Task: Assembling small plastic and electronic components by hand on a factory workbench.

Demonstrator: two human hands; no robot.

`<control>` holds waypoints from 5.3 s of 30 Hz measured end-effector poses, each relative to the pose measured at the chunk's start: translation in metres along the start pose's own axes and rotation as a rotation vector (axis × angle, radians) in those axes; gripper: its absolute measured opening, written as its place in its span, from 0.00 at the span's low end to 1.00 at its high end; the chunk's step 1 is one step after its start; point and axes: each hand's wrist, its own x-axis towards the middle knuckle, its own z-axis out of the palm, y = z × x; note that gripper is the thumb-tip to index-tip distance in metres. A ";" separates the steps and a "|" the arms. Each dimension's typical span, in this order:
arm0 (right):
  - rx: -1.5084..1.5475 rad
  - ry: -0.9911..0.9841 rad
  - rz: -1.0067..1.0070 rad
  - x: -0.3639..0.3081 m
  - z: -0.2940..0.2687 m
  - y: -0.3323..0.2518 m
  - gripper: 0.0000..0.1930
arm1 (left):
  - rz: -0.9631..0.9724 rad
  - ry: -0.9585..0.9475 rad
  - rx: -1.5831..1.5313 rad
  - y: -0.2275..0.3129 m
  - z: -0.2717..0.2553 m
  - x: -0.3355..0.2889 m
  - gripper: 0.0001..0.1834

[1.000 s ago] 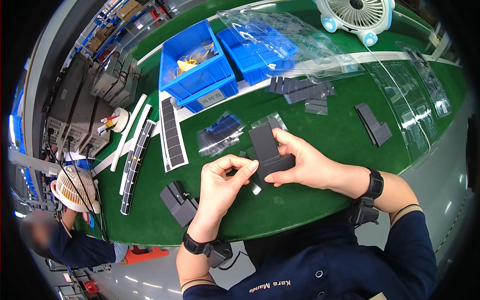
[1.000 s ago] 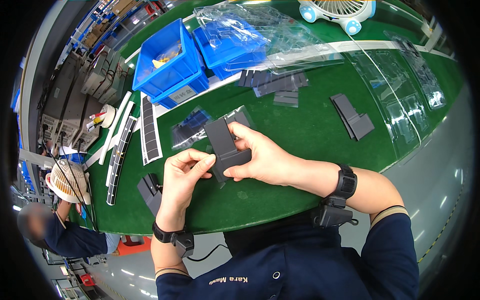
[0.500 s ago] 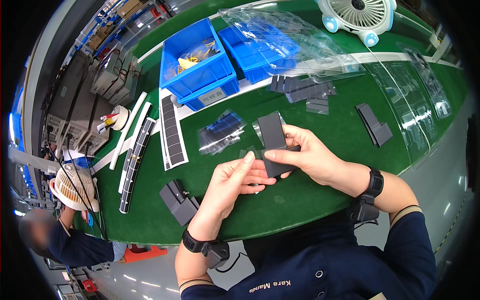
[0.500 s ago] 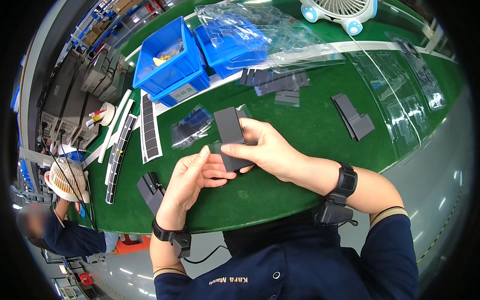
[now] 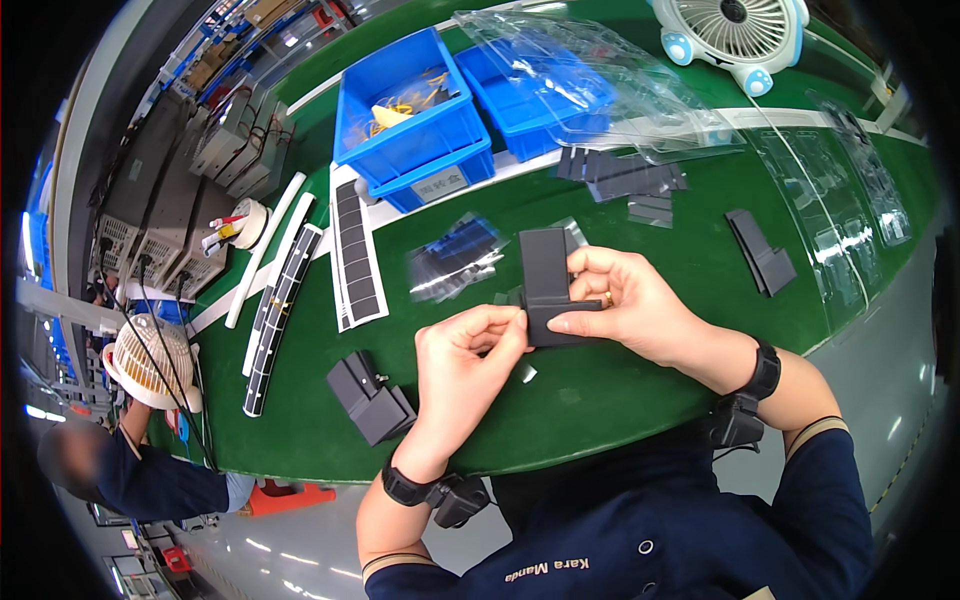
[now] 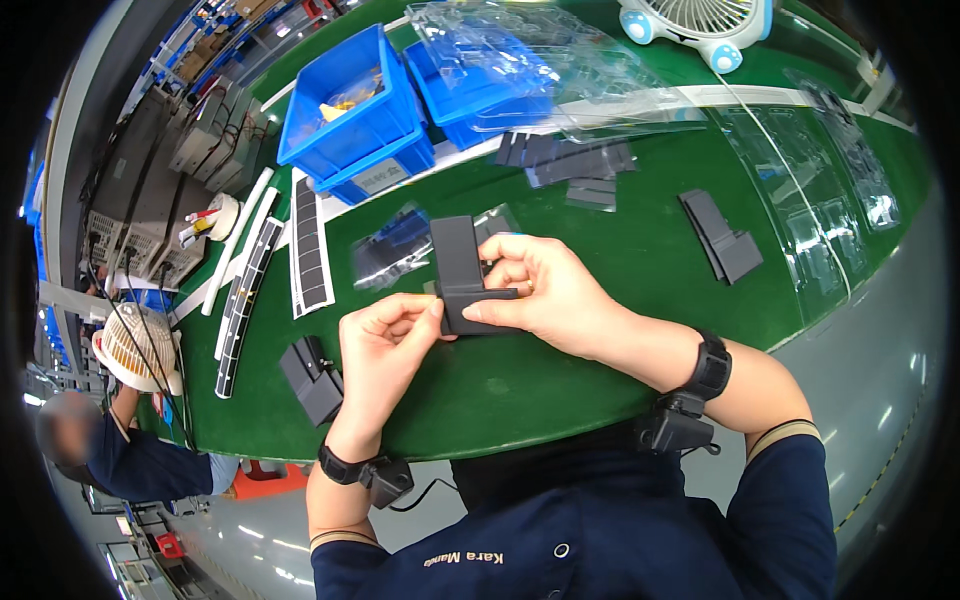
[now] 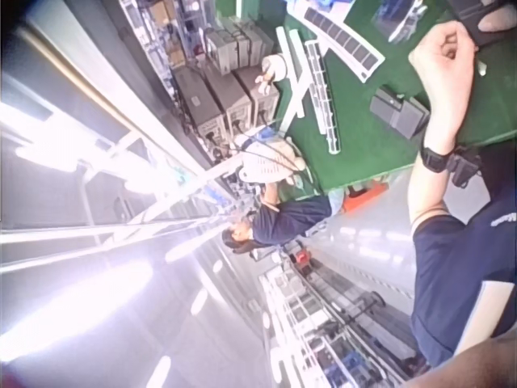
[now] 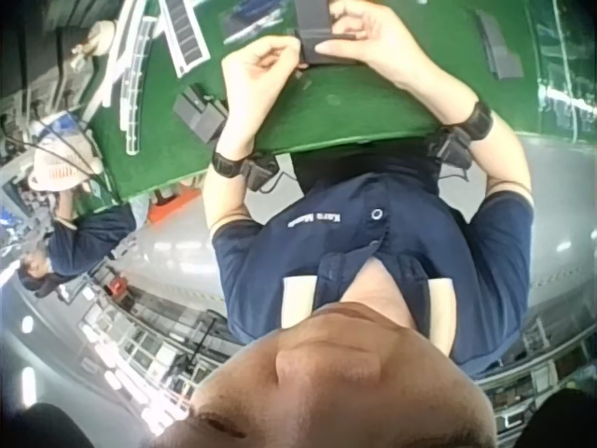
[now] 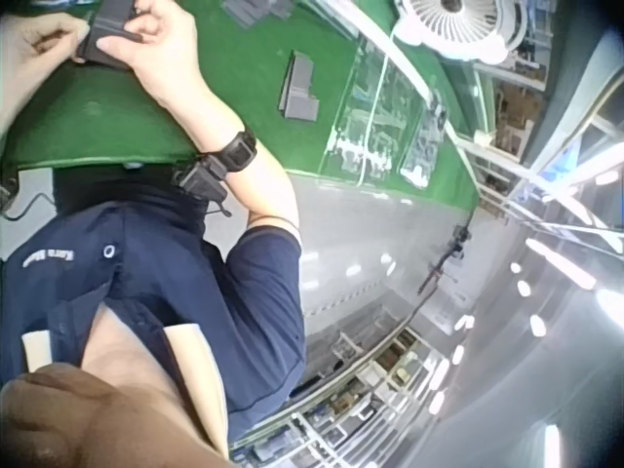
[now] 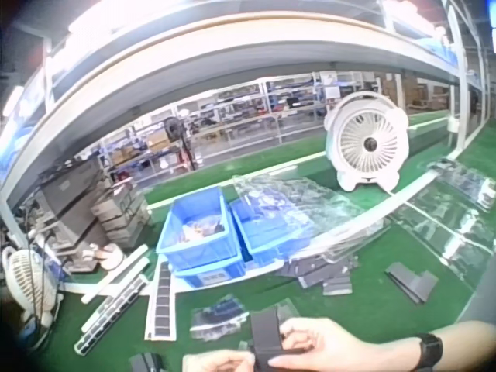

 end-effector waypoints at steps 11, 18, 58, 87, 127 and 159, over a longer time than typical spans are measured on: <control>0.131 -0.064 0.166 0.001 0.001 -0.004 0.15 | -0.168 -0.102 -0.236 0.003 -0.018 0.003 0.06; 0.165 -0.036 0.171 0.002 -0.003 -0.014 0.13 | -0.141 -0.262 0.112 0.001 -0.027 0.004 0.11; 0.003 -0.015 0.087 -0.002 0.009 -0.001 0.22 | 0.632 0.009 0.604 0.023 -0.009 0.004 0.06; 0.037 0.073 0.176 0.001 0.008 -0.004 0.10 | -0.010 -0.317 0.143 0.021 -0.008 -0.002 0.11; 0.145 -0.132 0.100 -0.002 0.015 -0.007 0.13 | -0.199 -0.209 -0.478 0.010 0.002 0.003 0.19; 0.131 -0.184 0.088 -0.004 0.014 -0.002 0.11 | -0.085 -0.247 -0.362 0.004 -0.001 0.002 0.20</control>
